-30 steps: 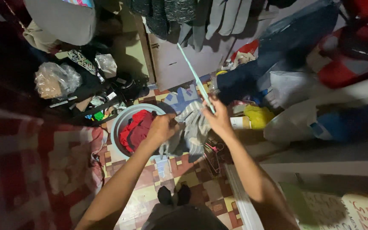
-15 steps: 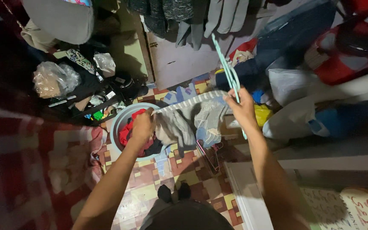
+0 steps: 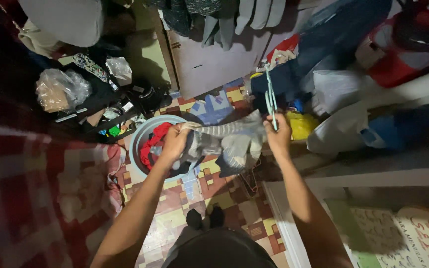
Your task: Hanging a shirt on a plastic hanger and placing it inside a closet.
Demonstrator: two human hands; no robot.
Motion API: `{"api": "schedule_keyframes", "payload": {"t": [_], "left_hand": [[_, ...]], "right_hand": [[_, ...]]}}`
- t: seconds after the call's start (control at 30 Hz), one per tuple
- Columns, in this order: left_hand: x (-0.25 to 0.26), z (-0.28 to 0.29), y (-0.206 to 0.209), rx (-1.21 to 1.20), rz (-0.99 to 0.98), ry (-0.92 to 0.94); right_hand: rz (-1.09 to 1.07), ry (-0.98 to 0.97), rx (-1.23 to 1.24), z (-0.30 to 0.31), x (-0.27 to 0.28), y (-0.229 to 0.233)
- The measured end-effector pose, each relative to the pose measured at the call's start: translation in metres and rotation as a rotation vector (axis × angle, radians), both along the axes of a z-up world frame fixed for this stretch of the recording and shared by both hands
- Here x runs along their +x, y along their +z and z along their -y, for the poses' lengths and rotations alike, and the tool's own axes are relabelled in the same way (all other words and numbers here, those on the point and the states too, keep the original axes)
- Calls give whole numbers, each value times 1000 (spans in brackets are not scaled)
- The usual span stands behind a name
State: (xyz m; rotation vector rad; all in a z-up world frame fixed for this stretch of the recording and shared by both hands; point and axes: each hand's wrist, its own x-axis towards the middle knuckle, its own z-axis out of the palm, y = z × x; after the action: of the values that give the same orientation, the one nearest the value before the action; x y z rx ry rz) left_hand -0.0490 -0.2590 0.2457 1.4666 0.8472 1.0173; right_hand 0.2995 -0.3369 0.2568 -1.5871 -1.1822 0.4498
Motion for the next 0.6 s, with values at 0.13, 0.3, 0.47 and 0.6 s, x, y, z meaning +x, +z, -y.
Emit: {"api": "schedule_keyframes", "payload": {"t": [0.13,0.3,0.47,0.6], "left_hand": [[23,8,-40,-293,-130,175],[46,35,-30,-545,-70,332],[52,59,-4,-893,208,325],[59,77,-11,-907,283,278]], "right_hand": [[-81,-56,50,15,-38,-21],[-292,-53,-52,41,-105,-27],[-566,178,-241,52,-153,-8],[-194,325,63,42,-169,-31]]}}
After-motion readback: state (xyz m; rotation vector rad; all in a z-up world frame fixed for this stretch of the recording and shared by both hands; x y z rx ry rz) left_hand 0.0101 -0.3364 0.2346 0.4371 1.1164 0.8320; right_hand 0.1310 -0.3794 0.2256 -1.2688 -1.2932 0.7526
